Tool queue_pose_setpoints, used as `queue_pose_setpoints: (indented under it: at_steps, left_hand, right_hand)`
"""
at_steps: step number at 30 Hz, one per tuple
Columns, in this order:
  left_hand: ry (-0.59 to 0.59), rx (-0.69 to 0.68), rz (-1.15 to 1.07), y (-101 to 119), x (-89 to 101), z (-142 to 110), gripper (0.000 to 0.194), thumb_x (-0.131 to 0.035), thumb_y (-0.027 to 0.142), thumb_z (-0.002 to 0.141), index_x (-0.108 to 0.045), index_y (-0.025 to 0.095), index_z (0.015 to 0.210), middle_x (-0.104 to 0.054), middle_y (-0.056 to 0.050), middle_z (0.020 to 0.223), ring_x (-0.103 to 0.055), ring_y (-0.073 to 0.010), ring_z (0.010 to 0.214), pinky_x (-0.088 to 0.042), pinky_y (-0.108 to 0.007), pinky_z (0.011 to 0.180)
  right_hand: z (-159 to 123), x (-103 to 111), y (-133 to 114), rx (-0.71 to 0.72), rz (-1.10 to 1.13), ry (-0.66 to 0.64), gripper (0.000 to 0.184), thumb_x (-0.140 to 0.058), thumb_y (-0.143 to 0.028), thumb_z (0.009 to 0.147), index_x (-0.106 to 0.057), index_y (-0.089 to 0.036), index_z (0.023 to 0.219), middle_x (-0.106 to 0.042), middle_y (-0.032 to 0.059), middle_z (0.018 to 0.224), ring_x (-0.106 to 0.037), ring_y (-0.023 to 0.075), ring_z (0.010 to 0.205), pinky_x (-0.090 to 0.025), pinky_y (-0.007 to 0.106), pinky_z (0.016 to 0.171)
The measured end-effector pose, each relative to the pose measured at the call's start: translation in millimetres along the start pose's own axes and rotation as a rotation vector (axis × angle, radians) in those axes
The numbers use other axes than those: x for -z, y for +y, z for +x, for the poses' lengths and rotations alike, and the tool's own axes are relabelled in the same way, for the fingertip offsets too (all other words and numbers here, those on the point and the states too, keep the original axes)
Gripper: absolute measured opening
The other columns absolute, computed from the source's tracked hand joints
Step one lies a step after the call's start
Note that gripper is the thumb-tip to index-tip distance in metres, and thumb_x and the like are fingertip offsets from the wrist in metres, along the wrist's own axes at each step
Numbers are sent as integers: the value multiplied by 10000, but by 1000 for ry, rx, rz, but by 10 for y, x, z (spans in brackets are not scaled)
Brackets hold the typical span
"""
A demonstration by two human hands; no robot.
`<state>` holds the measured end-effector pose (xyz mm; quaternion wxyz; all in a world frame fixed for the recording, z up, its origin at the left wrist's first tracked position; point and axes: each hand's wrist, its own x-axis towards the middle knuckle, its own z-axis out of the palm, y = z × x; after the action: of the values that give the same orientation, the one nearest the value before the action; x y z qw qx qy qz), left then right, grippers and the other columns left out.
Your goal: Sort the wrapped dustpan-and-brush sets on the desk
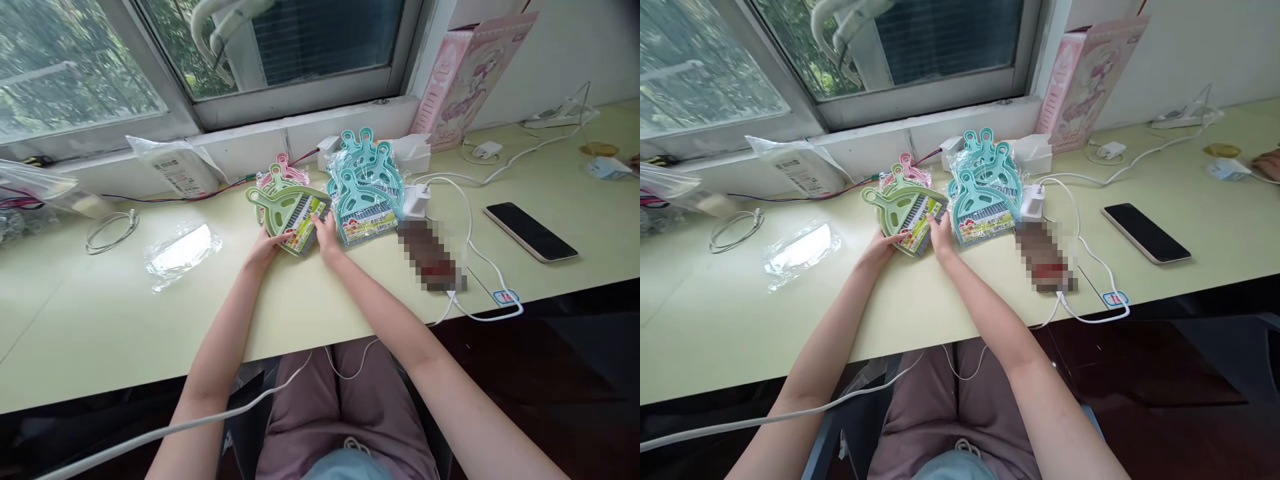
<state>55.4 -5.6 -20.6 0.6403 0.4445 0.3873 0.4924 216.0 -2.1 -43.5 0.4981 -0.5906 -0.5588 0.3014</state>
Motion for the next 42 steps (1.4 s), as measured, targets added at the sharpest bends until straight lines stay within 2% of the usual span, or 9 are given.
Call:
queue_pose_setpoints:
  at_steps: [5,11,16,22,28,33,38,40,42]
  left_hand:
    - [-35,29,35,13,36,-19,713,-885,101,531,-596,218,1172,-703,-93,1192,-699,-278,1059,-581,-405,957]
    - [-73,-31,80,1,98,-27,695,-884,122,534,-590,190,1160,-705,-96,1178,-687,-284,1093,-568,-432,979]
    - [-81,-101,93,65,42,-129,737,-855,152,572,-564,201,1247,-700,-87,1181,-666,-277,1128,-540,-439,1005]
    - [-67,-147,100,66,40,-115,858,-868,146,537,-524,234,1319,-677,-80,1238,-652,-282,1157,-517,-442,1024]
    - [-90,-32,129,-1,95,-59,798,-869,132,541,-545,189,1268,-689,-118,1212,-670,-295,1118,-529,-472,1008]
    - [-136,-13,123,-10,91,-76,831,-868,124,563,-513,202,1309,-681,-116,1225,-665,-284,1129,-514,-472,1033]
    - [-244,-43,265,56,226,-52,732,-809,320,728,-499,215,1382,-668,-129,1246,-664,-263,1124,-511,-470,1029]
    - [-179,-112,455,133,337,-61,621,-671,419,858,-489,211,1414,-649,-146,1281,-654,-270,1140,-505,-488,1024]
    - [75,-239,770,211,475,-87,536,-531,420,945,-485,201,1432,-582,-163,1385,-574,-289,1269,-435,-510,1091]
  right_hand:
    - [-25,97,-47,-155,412,135,432,-500,-334,910,-466,-163,1305,-617,154,1336,-626,189,1181,-515,340,989]
    - [-108,130,-112,-310,816,46,330,-640,-314,844,-555,-222,1148,-725,57,1109,-704,173,954,-580,311,858]
    - [-214,181,-216,-377,1072,40,338,-716,-208,800,-568,-257,1099,-741,-38,911,-707,128,829,-589,254,813]
    - [-216,166,-253,-367,1034,-20,87,-707,-163,802,-645,-184,860,-743,0,829,-699,130,796,-588,244,819]
    - [-132,96,-110,-411,866,67,123,-713,-141,769,-615,-200,815,-723,-16,790,-688,135,779,-601,295,804]
    - [-113,107,-88,-379,860,75,127,-695,-110,761,-604,-193,794,-700,-22,731,-691,140,770,-608,308,793]
    - [-122,177,-147,-342,879,78,123,-651,-63,792,-610,-176,771,-694,-24,718,-688,117,735,-613,281,782]
    - [-125,196,-158,-334,895,78,129,-659,-55,788,-613,-175,776,-702,-22,741,-682,109,717,-616,275,774]
    - [-131,211,-158,-327,906,76,137,-676,-60,782,-611,-181,781,-704,-25,751,-678,105,709,-620,270,765]
